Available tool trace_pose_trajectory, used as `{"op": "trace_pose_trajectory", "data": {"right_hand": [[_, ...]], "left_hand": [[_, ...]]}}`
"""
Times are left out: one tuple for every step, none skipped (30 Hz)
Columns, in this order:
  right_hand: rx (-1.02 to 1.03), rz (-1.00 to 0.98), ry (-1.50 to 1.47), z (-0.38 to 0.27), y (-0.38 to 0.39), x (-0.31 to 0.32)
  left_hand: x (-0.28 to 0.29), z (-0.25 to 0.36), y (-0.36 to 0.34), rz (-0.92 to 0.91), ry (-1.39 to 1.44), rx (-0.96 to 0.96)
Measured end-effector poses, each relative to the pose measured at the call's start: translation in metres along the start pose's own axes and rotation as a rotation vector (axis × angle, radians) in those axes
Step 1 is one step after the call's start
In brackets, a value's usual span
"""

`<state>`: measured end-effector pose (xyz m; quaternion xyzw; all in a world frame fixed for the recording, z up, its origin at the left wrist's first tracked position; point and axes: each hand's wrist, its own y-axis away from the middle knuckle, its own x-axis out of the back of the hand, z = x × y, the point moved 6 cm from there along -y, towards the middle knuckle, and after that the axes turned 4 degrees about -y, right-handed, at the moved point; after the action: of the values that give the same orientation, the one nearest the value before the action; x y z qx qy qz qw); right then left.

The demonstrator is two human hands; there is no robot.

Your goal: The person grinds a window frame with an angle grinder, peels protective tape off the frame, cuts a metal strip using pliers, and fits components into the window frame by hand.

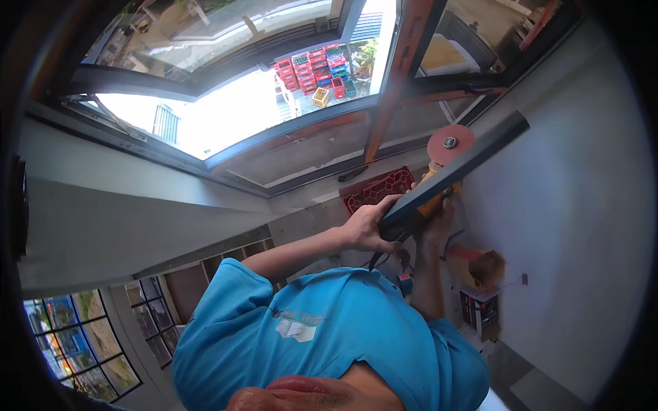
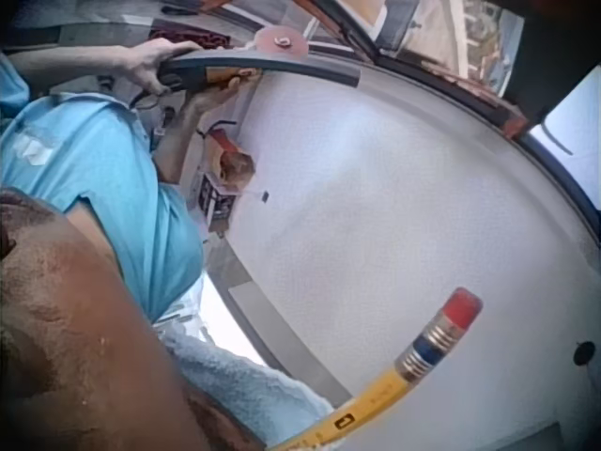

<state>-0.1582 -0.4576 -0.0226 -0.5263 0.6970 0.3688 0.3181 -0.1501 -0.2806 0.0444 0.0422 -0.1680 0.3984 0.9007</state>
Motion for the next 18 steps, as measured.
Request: {"op": "trace_pose_trajectory", "data": {"right_hand": [[0.052,0.072,0.055,0.002,0.003,0.001],[0.078,0.118,0.074,0.005,0.004,0.001],[0.106,0.139,0.105,0.007,0.004,-0.001],[0.112,0.147,0.149,0.01,0.004,-0.003],[0.119,0.147,0.194,0.013,0.001,-0.006],[0.125,0.144,0.189,0.015,0.0,-0.008],[0.159,0.173,0.197,0.016,-0.002,-0.008],[0.186,0.175,0.2,0.015,-0.004,-0.01],[0.191,0.199,0.199,0.015,-0.005,-0.009],[0.204,0.189,0.181,0.014,-0.006,-0.01],[0.221,0.183,0.156,0.011,-0.006,-0.01],[0.262,0.191,0.162,0.007,-0.006,-0.009],[0.282,0.151,0.16,0.003,-0.005,-0.011],[0.299,0.215,0.181,-0.002,-0.003,-0.007],[0.31,0.256,0.195,-0.006,-0.001,-0.005],[0.303,0.205,0.171,-0.009,-0.001,-0.008],[0.315,0.161,0.165,-0.012,0.001,-0.011],[0.267,0.115,0.08,-0.012,0.0,-0.013]], "left_hand": [[0.002,0.001,0.002,-0.017,-0.023,-0.009],[0.005,0.002,0.003,-0.028,-0.024,-0.015],[0.007,0.003,0.005,-0.024,-0.012,-0.019],[0.009,0.003,0.007,-0.029,-0.008,0.001],[0.013,0.005,0.008,-0.02,-0.005,-0.028],[0.016,0.005,0.007,-0.025,-0.039,-0.015],[0.018,0.003,0.006,-0.038,-0.076,0.013],[0.021,0.005,0.004,-0.031,-0.083,-0.003],[0.023,0.006,0.0,-0.05,-0.113,-0.016],[0.023,0.006,-0.004,-0.077,-0.144,-0.013],[0.024,0.008,-0.008,-0.075,-0.143,-0.03],[0.022,0.009,-0.012,-0.1,-0.152,-0.035],[0.019,0.009,-0.016,-0.128,-0.168,-0.025],[0.017,0.012,-0.02,-0.136,-0.161,-0.043],[0.014,0.012,-0.024,-0.152,-0.152,-0.028],[0.011,0.011,-0.027,-0.173,-0.144,-0.003],[0.009,0.011,-0.029,-0.177,-0.145,-0.007],[0.009,0.011,-0.032,-0.183,-0.103,-0.011]]}}
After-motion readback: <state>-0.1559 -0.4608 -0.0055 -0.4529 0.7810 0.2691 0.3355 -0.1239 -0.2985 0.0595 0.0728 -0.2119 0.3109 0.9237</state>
